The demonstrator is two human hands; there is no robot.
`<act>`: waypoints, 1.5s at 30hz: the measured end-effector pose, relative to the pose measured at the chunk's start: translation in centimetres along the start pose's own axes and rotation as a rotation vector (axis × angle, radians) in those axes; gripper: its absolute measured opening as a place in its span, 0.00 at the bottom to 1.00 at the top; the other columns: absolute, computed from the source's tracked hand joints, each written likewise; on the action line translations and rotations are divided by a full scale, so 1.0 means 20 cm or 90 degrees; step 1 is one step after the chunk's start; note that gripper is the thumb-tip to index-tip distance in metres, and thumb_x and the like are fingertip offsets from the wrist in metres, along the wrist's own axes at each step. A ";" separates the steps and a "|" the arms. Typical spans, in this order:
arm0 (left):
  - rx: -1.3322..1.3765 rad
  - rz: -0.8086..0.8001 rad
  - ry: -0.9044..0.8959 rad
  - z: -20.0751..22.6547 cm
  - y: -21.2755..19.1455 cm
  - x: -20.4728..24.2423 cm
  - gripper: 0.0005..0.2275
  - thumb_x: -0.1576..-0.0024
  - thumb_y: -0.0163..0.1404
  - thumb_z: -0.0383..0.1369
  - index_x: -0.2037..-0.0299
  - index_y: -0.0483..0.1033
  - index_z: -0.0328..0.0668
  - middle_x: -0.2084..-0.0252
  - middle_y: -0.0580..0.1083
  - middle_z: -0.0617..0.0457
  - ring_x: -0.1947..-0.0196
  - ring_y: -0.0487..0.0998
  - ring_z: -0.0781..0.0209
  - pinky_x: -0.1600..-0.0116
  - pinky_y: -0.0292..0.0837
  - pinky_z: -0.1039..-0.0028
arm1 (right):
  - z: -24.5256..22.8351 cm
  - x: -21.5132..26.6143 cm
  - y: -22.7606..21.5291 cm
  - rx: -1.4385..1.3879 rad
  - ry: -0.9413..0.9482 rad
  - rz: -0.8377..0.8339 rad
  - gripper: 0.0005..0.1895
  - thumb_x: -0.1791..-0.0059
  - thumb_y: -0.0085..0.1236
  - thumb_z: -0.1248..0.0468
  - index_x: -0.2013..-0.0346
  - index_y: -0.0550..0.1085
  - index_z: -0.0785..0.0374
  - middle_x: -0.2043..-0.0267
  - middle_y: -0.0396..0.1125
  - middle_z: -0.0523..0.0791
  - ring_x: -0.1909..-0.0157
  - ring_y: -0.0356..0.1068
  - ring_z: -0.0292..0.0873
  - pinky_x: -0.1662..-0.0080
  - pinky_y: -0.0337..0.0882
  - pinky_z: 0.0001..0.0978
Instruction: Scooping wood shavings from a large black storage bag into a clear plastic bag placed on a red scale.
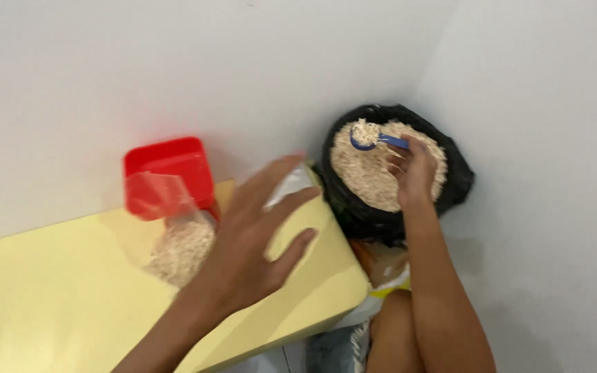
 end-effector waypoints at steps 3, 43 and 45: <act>-0.096 0.093 -0.080 -0.12 -0.30 0.15 0.13 0.39 0.55 0.29 0.44 0.76 0.44 0.29 0.63 0.41 0.27 0.64 0.41 0.28 0.61 0.50 | 0.02 0.02 0.12 -0.036 0.029 -0.075 0.13 0.49 0.54 0.53 0.54 0.77 0.52 0.60 0.77 0.49 0.73 0.70 0.39 0.71 0.65 0.27; -0.099 -0.015 -0.521 -0.52 -0.72 0.69 0.08 0.37 0.45 0.25 0.60 0.78 0.45 0.32 0.66 0.41 0.35 0.71 0.37 0.42 0.71 0.39 | -0.06 1.68 1.40 0.741 -0.432 -0.735 0.11 0.46 0.54 0.57 0.56 0.81 0.54 0.76 0.73 0.50 0.73 0.75 0.56 0.64 0.74 0.47; -0.078 -0.007 -0.537 -0.53 -0.71 0.67 0.07 0.36 0.44 0.26 0.60 0.77 0.47 0.30 0.65 0.44 0.34 0.71 0.38 0.42 0.70 0.37 | -0.04 1.66 1.42 0.907 -0.440 -0.717 0.11 0.48 0.54 0.54 0.60 0.81 0.51 0.66 0.77 0.54 0.56 0.75 0.68 0.52 0.74 0.60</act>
Point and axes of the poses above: each hand's wrist, its own x-axis away from the middle knuckle, its own y-axis out of the palm, z = x × y, the point moved 4 cm from there along -x, towards the middle knuckle
